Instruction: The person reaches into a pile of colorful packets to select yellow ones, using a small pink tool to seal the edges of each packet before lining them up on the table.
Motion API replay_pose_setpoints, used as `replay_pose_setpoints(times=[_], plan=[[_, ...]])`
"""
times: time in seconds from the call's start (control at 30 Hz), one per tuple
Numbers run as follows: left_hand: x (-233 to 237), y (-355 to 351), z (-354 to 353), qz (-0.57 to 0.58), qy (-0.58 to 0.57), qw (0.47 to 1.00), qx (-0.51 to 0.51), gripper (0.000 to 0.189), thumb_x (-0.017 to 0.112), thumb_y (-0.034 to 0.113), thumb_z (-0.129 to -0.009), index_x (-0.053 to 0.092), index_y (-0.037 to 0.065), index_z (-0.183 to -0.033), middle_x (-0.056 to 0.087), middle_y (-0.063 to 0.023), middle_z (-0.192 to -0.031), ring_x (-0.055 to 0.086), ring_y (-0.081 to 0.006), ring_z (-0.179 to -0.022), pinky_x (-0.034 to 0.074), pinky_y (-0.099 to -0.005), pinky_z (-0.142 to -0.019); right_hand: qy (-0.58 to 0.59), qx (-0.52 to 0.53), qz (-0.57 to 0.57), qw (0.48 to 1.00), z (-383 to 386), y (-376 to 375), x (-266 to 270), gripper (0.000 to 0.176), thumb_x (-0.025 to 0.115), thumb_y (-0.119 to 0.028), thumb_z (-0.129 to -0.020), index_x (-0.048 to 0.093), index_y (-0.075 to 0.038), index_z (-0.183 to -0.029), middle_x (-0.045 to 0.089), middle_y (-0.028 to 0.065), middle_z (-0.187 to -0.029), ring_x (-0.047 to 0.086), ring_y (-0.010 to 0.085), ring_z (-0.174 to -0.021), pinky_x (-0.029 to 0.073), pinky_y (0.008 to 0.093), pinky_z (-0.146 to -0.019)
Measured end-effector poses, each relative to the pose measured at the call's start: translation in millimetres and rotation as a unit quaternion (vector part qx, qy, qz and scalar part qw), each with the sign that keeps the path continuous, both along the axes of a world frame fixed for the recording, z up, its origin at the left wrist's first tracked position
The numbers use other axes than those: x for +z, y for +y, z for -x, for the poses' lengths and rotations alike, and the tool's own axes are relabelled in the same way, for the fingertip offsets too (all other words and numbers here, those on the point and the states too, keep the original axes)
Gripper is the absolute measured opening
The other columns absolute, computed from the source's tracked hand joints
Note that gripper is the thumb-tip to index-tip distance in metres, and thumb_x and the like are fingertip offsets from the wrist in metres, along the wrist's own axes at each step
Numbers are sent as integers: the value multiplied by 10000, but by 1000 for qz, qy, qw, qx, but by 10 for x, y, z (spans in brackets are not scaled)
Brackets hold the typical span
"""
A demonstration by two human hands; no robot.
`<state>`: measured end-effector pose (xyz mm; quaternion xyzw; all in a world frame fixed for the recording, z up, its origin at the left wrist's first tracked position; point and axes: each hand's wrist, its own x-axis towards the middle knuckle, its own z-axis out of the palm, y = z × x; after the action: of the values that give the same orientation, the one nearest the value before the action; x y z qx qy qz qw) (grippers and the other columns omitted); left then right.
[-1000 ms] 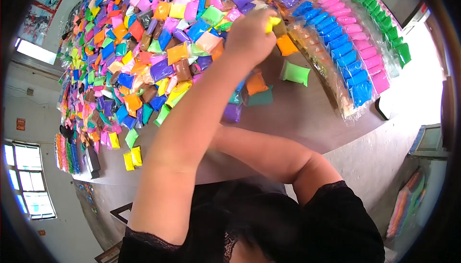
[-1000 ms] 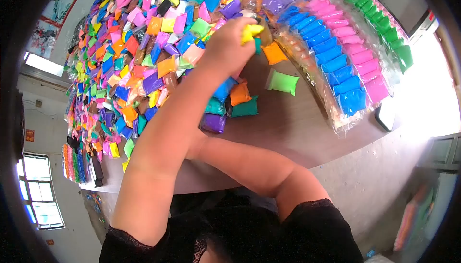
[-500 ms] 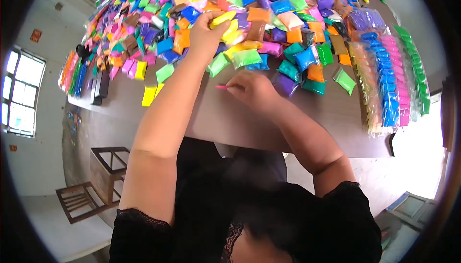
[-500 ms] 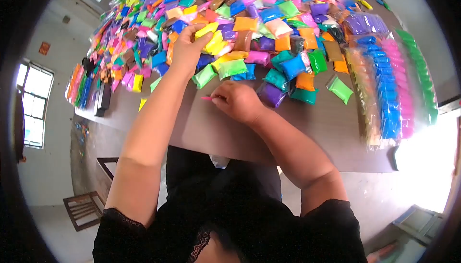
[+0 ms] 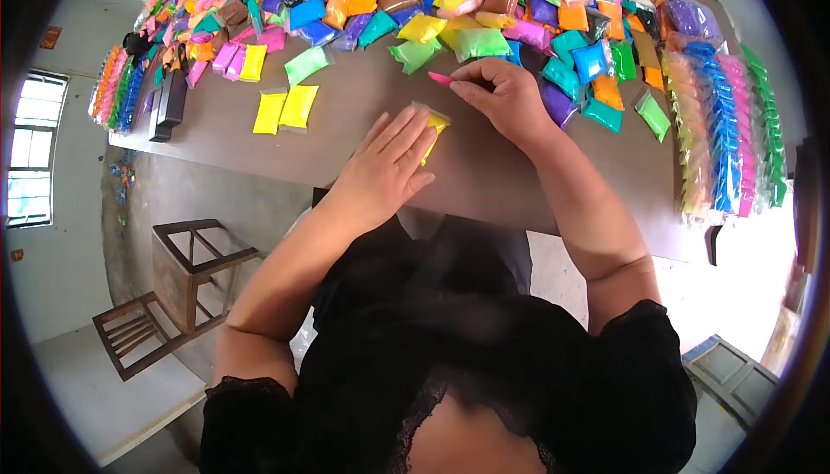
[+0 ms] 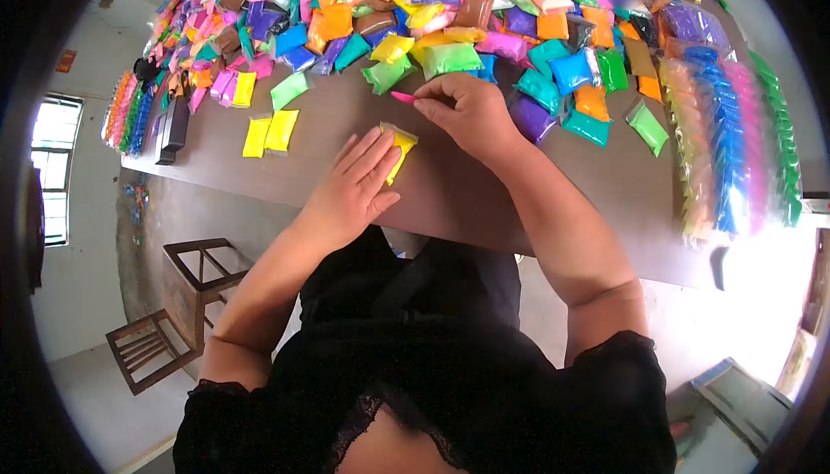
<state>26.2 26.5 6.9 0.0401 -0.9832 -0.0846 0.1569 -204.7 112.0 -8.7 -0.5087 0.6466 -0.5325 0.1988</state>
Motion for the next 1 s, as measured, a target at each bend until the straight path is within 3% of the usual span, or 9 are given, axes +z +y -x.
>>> replay_pose_setpoints(times=[0.23,0.3,0.37,0.53,0.63,0.67,0.9,0.97,1.0], plan=[[-237,-26,89,-72,126,989,26,401,776,122,-800,638,-8,-1153,576,-118,-1228,610,-328,-1056,515,-421,-907,22,41,-57,997,-99,55,120,137,734,-131,-849,730,-32,-944,702,116,-895,680,237,-800,529,343,-718],[-213,3,84,-71,130,988,33,396,776,114,-798,638,-3,-1151,576,-114,-1199,612,-325,-1041,518,-419,-895,130,104,-7,986,-134,62,97,108,714,-119,-820,727,-52,-904,685,120,-881,662,296,-790,529,384,-707],[-209,5,89,-69,132,988,38,392,775,106,-797,638,3,-1149,576,-111,-1169,613,-322,-1026,521,-417,-884,145,105,7,984,-195,31,46,85,698,-121,-805,721,-71,-869,671,112,-860,653,324,-805,525,419,-696],[-215,-8,104,-65,137,988,31,363,756,88,-803,644,20,-1143,572,-106,-1160,611,-319,-1017,525,-417,-881,265,-19,10,964,-38,-69,-12,85,727,-89,-804,724,-70,-887,669,95,-831,652,281,-752,518,372,-659],[-179,10,105,-66,127,989,36,369,755,94,-803,642,17,-1146,575,-108,-1159,610,-322,-1018,526,-415,-880,167,13,37,985,-31,0,52,94,730,-87,-800,728,-71,-893,665,93,-833,651,294,-763,521,377,-670],[-180,11,111,-68,124,989,33,369,755,94,-803,642,17,-1146,575,-108,-1159,610,-322,-1018,526,-415,-880,204,76,71,974,-47,1,48,91,733,-92,-801,727,-72,-889,660,93,-829,650,295,-772,522,375,-677],[-133,6,116,-73,117,990,43,335,745,96,-805,651,25,-1118,593,-114,-1168,611,-327,-1053,521,-421,-894,254,48,-4,966,-52,-132,-84,101,724,-92,-821,724,-45,-910,659,96,-830,648,286,-765,521,363,-681],[-79,-25,86,-62,116,990,46,313,733,74,-799,658,33,-1100,602,-116,-1168,612,-328,-1062,519,-423,-898,126,37,-15,991,5,-89,-65,112,722,-90,-832,723,-40,-932,672,100,-860,659,253,-776,526,345,-699],[-3,-87,56,0,95,995,24,307,727,69,-782,666,45,-1081,610,-103,-1160,606,-329,-1073,513,-430,-899,103,25,3,994,30,-77,-80,139,715,-162,-842,720,-53,-928,686,125,-874,674,294,-784,532,374,-697]])
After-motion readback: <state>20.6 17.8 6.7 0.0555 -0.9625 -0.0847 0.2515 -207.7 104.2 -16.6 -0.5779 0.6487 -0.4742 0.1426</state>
